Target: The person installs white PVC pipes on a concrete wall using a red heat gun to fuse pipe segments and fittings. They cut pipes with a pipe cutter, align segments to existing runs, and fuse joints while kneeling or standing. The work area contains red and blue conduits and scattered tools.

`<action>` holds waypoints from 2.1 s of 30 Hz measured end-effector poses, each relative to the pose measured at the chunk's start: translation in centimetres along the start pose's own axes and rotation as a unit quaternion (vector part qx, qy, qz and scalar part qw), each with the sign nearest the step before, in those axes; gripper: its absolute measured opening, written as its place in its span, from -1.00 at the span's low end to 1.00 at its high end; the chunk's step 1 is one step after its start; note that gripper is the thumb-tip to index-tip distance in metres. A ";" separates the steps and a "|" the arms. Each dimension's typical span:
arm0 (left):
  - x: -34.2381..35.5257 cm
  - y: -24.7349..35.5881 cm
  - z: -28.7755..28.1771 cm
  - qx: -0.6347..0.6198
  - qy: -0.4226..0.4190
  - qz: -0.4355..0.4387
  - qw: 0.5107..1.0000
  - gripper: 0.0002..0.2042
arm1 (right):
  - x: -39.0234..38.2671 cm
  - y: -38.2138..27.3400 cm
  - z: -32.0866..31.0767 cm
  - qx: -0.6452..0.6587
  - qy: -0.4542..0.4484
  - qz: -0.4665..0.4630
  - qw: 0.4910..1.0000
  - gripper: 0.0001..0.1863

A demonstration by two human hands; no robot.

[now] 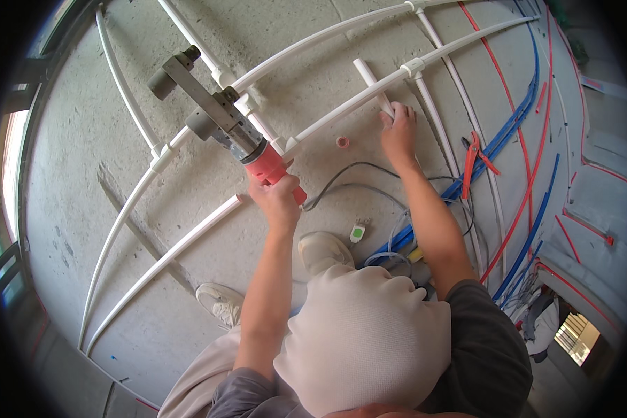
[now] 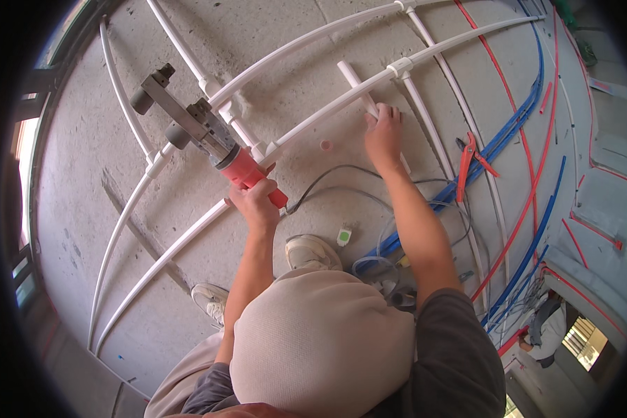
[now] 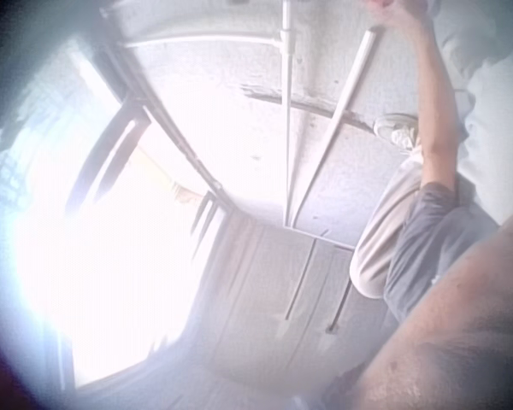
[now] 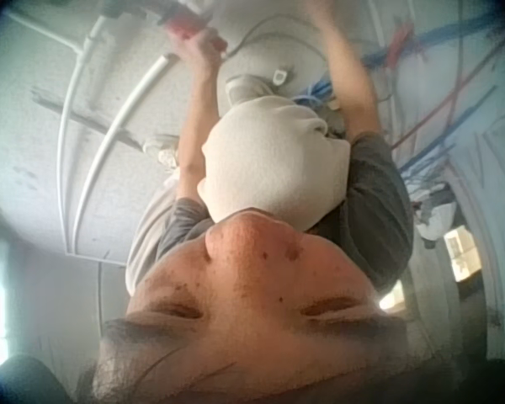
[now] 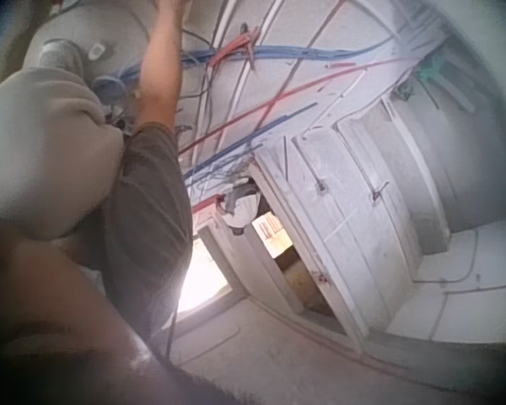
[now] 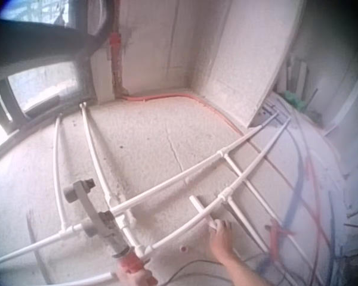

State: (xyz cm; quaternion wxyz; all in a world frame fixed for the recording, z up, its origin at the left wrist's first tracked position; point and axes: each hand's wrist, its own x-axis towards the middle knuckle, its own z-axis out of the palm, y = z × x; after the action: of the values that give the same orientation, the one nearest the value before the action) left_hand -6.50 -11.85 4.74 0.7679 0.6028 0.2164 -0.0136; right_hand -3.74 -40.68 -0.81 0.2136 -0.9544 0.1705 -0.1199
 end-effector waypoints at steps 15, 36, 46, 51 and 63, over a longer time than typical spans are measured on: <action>-0.1 1.4 0.4 -0.028 -0.007 -0.013 0.999 -0.47 | 4.2 3.5 0.4 -0.102 0.061 0.011 0.993 -0.68; -0.4 2.4 1.0 -0.070 0.028 -0.024 0.997 -0.53 | 5.4 4.6 0.7 -0.098 0.049 0.021 0.994 -0.69; -0.4 3.5 1.3 -0.053 0.022 -0.005 0.998 -0.56 | 5.2 3.3 1.0 -0.132 0.031 0.045 0.990 -0.72; -0.4 3.8 1.1 -0.053 0.010 -0.008 0.998 -0.43 | 5.4 2.0 0.8 -0.135 0.057 0.027 0.989 -0.70; -0.2 3.3 0.7 -0.072 0.011 -0.053 0.996 -0.31 | 6.2 2.4 1.1 -0.216 0.022 0.076 0.973 -0.62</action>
State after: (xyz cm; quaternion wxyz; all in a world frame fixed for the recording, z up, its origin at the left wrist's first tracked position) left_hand -5.56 -11.68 7.97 0.8052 0.5333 0.2572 -0.0317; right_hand 1.61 -44.72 -1.87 0.0066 -0.9593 0.2693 -0.0849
